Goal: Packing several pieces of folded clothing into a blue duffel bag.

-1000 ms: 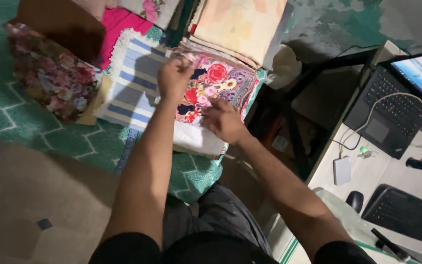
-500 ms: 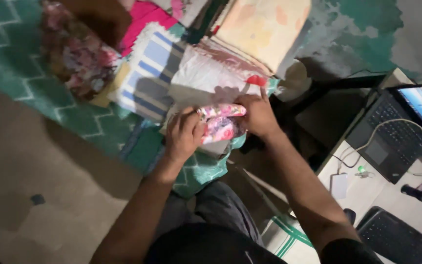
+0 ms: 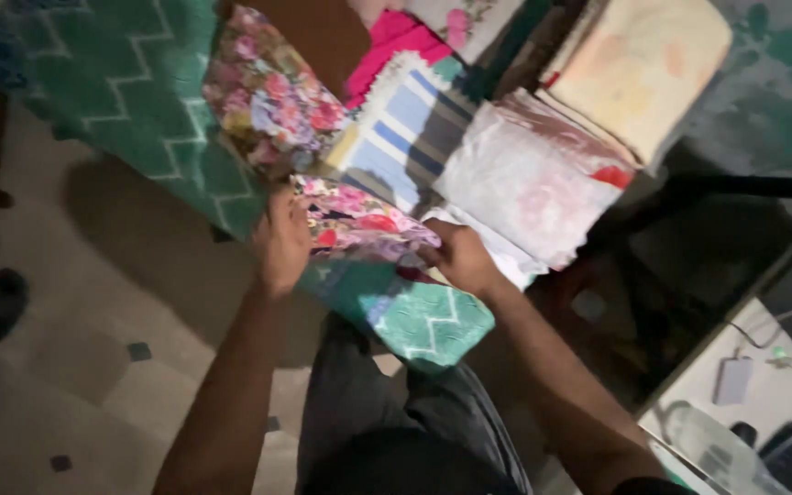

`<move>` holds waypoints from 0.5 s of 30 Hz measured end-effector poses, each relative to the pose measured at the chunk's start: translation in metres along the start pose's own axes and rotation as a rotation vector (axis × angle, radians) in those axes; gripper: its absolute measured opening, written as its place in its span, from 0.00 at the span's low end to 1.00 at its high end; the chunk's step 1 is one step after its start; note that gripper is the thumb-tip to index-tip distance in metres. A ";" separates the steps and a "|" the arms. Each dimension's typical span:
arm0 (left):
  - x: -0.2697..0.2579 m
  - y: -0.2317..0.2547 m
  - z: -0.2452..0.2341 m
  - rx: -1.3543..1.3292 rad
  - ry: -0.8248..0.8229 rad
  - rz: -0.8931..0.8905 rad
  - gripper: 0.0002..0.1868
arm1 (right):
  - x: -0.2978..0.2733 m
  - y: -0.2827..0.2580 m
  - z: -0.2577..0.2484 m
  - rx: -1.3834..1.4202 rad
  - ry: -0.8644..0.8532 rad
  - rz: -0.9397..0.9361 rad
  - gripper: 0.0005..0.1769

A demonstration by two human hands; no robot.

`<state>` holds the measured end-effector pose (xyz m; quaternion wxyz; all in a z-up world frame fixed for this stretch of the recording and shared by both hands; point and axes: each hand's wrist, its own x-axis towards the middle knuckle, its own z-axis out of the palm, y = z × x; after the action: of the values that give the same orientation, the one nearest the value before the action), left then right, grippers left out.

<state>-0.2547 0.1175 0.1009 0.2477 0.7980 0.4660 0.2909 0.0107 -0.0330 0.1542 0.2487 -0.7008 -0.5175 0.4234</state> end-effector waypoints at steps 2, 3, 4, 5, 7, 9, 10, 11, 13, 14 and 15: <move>0.022 -0.034 -0.019 0.063 0.022 0.003 0.15 | 0.031 -0.010 0.033 0.142 0.037 0.005 0.13; 0.033 -0.044 -0.025 0.064 0.021 -0.004 0.15 | 0.045 -0.015 0.045 0.141 0.030 0.007 0.13; 0.048 -0.056 -0.032 0.060 0.020 -0.001 0.16 | 0.063 -0.021 0.057 0.274 0.045 0.030 0.13; 0.062 -0.066 -0.037 0.056 0.020 0.002 0.16 | 0.080 -0.026 0.068 0.407 0.059 0.054 0.12; 0.090 -0.089 -0.037 0.063 -0.017 -0.063 0.17 | 0.118 -0.012 0.087 0.403 0.061 0.120 0.13; 0.117 -0.101 -0.029 0.057 -0.063 -0.120 0.19 | 0.152 0.010 0.100 0.396 0.076 0.196 0.14; 0.128 -0.102 -0.022 0.037 -0.049 -0.135 0.22 | 0.164 0.026 0.103 0.348 0.206 0.080 0.15; 0.138 -0.102 -0.014 0.018 -0.036 -0.149 0.25 | 0.175 0.042 0.106 0.296 0.333 -0.037 0.17; 0.145 -0.103 0.012 0.002 -0.016 -0.076 0.26 | 0.170 0.028 0.082 0.221 0.414 0.053 0.17; 0.149 -0.101 0.026 -0.008 0.017 -0.015 0.27 | 0.167 0.022 0.068 0.145 0.479 0.133 0.17; 0.143 -0.098 0.046 -0.020 0.005 -0.005 0.27 | 0.156 0.027 0.060 0.142 0.494 0.145 0.17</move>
<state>-0.2250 0.2816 0.0370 0.2551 0.7935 0.4658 0.2970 -0.0101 0.0981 0.0492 0.3850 -0.7989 -0.3584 0.2917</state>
